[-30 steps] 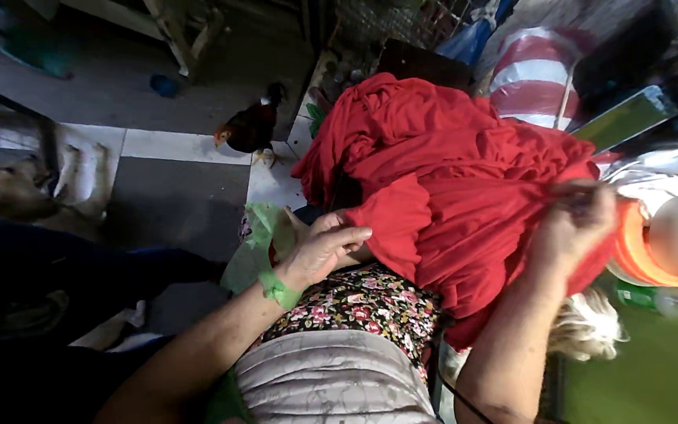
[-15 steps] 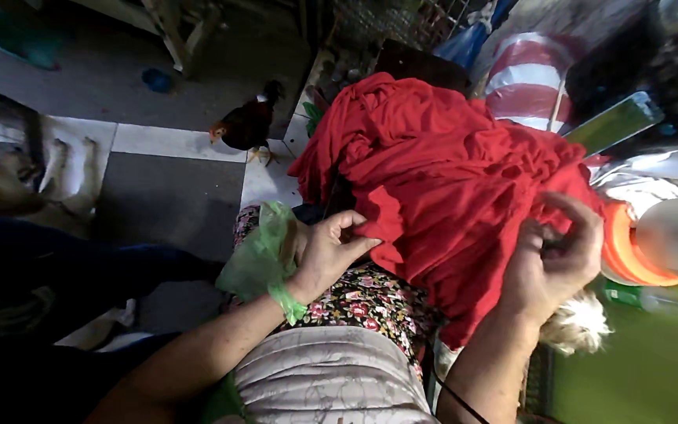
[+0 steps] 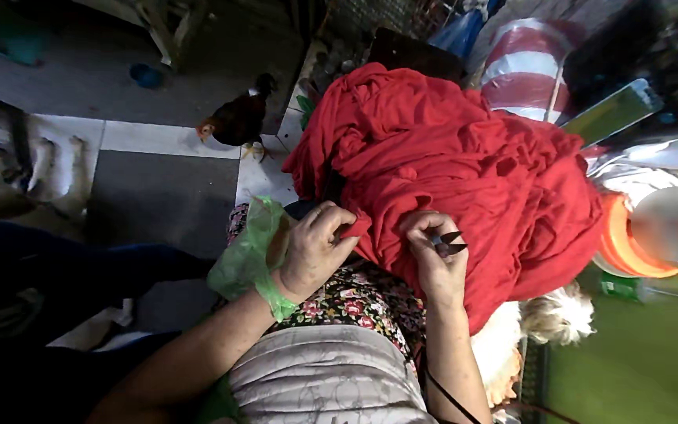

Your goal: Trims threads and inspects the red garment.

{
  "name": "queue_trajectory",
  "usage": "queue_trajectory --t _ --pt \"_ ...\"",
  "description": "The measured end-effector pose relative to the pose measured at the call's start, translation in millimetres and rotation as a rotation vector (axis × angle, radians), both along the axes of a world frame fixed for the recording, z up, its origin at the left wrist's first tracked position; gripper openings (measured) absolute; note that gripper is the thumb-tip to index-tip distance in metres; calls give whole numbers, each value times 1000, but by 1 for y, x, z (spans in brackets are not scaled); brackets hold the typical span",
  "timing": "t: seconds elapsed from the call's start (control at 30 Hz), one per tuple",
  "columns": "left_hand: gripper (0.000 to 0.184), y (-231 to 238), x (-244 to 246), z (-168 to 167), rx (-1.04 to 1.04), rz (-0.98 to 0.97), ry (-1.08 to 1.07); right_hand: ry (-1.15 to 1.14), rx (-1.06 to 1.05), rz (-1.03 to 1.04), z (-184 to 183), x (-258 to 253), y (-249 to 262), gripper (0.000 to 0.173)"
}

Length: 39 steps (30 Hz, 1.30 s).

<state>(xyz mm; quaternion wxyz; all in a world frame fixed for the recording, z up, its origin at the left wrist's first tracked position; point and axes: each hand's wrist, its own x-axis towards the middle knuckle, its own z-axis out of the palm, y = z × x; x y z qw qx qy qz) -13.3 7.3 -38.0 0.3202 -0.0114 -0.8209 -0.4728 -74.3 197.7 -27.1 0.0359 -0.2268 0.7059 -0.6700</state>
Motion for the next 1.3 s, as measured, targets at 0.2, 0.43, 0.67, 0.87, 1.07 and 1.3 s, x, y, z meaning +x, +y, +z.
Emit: queue_trajectory --t 0.2,0.43,0.67,0.87,1.07,1.3 --pt "17 4 -1 10 193 -133 -87 127 188 109 3 9 -26 30" --pt "22 -28 -1 43 211 -142 -220 4 4 -335 25 -20 7 27" --pt "17 -55 9 26 580 -133 -459 -175 -346 -650 29 -49 45 25" --pt "20 -54 10 1 231 -225 -776 -259 -396 -682 27 -52 45 22" --pt "57 -16 -31 -48 419 -486 -1022 -263 -403 -706 24 -53 43 17" --pt "19 -6 -36 -45 329 -387 -646 -246 -404 -719 21 -52 43 18"
